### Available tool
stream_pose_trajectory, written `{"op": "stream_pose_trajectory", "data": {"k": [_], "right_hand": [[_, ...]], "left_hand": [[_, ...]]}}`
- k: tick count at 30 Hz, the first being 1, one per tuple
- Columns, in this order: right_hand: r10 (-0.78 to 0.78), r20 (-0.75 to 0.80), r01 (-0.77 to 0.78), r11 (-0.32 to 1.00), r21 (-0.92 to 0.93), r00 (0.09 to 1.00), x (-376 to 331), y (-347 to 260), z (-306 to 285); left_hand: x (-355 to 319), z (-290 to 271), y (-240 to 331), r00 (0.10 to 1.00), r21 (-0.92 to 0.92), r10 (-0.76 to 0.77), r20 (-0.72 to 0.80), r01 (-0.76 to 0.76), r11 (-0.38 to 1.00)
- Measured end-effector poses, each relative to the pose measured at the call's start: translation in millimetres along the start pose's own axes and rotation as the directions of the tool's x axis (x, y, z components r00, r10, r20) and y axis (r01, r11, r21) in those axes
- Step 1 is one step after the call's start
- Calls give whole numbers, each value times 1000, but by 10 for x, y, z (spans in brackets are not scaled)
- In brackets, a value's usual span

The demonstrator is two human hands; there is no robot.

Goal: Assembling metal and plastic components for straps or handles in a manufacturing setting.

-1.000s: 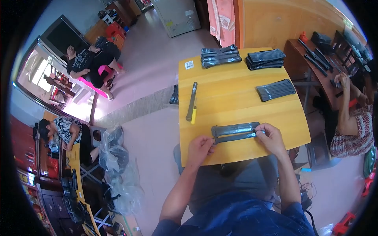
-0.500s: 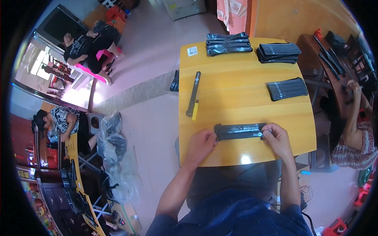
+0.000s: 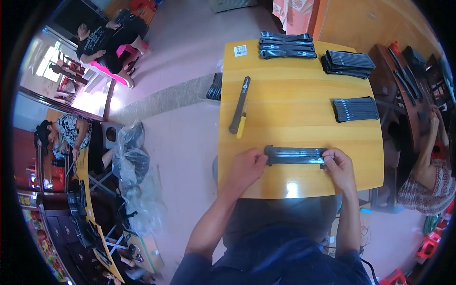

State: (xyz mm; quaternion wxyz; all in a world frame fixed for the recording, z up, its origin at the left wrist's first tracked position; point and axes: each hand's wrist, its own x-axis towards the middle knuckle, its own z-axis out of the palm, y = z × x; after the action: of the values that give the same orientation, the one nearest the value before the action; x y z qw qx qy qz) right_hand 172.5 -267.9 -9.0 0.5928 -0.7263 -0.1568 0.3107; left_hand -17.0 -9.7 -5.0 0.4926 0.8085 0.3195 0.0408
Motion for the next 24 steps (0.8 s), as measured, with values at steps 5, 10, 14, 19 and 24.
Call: {"op": "stream_pose_trajectory", "data": {"k": [5, 10, 14, 19, 24], "right_hand": [[-2, -5, 2, 1000, -13, 1000, 20, 40, -28], [19, -14, -19, 1000, -20, 1000, 12, 27, -27], [38, -26, -39, 999, -9, 999, -6, -15, -7], [34, -16, -34, 999, -21, 999, 1, -6, -27], [51, -18, -51, 999, -19, 999, 4, -23, -18]], "left_hand": [[26, -34, 77, 998, -11, -53, 39, 54, 998], [22, -52, 121, 991, -54, -113, 69, 117, 992], [35, 1, 17, 999, 6, -31, 14, 31, 1000], [48, 42, -36, 999, 65, 35, -23, -33, 997], [39, 5, 32, 998, 51, -59, 22, 58, 997]]}}
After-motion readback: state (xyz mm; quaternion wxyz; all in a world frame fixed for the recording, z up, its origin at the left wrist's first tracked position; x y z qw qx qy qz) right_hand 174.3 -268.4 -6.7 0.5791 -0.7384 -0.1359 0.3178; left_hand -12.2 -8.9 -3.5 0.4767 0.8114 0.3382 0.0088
